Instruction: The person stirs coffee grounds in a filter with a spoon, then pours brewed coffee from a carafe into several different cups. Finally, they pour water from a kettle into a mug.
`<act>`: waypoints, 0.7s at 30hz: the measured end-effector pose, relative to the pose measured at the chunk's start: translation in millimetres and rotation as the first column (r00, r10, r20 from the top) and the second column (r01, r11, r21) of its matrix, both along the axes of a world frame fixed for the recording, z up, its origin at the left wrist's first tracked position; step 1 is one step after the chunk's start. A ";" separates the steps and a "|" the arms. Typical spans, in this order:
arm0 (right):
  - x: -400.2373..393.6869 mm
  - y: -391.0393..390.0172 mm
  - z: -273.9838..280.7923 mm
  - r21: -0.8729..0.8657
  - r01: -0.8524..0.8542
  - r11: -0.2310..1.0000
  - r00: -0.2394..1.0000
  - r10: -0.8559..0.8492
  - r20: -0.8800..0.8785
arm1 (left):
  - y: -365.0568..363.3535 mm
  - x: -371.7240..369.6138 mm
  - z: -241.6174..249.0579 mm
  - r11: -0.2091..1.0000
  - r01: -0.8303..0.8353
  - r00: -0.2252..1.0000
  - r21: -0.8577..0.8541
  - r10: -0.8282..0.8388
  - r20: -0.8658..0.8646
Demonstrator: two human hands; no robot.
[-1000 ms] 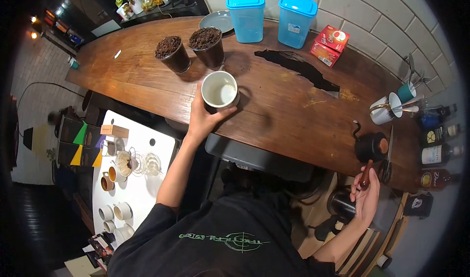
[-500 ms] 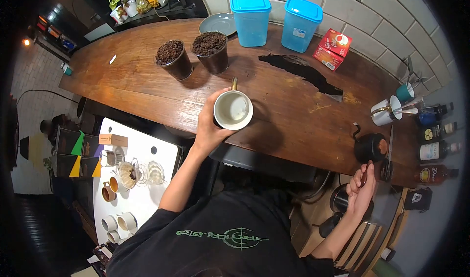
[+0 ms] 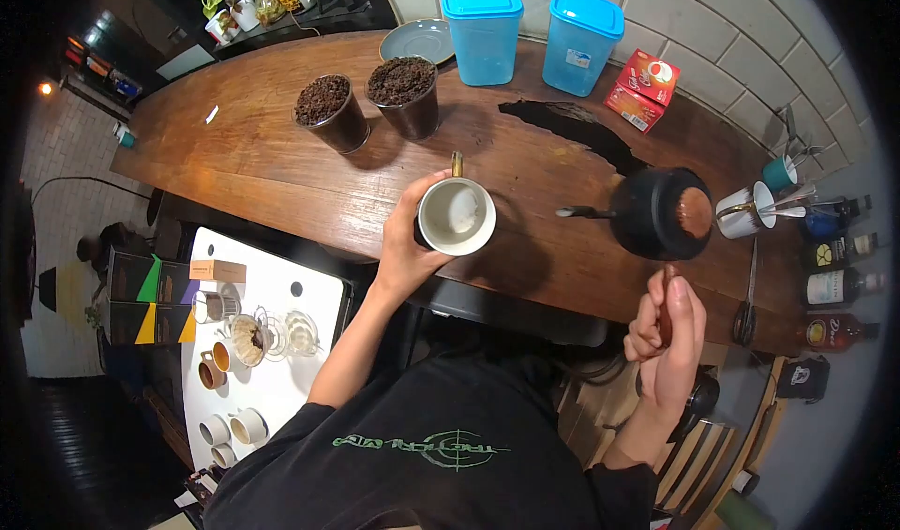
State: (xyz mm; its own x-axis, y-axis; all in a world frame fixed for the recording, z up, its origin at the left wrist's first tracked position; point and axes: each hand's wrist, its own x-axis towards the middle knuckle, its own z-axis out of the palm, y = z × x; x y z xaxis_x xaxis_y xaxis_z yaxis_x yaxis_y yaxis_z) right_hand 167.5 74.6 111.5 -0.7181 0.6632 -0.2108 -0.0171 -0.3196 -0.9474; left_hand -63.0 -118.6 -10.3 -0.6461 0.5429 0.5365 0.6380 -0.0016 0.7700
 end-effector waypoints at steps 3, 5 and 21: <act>-12.6 -4.1 0.2 0.014 -0.079 0.997 0.997 0.079 -0.012 | -0.3 -0.5 -0.8 1.000 -0.013 1.000 -0.005 0.013 -0.011; -20.4 -5.8 0.4 0.050 -0.168 0.985 0.985 0.169 -0.027 | -0.3 -1.0 -1.7 1.000 -0.016 1.000 -0.005 0.016 -0.012; -44.1 -10.2 0.3 0.313 -0.205 0.927 0.979 0.190 0.080 | -0.4 1.2 0.5 0.999 -0.032 0.999 -0.010 0.032 -0.033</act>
State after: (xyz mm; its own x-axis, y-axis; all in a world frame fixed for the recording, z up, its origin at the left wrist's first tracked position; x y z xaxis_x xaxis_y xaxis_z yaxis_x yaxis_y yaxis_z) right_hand 123.5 64.4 111.8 -0.8357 0.5470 -0.0496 0.0634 0.0063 -0.9980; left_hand -61.8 -119.0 -9.9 -0.6456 0.5282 0.5515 0.6622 0.0275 0.7488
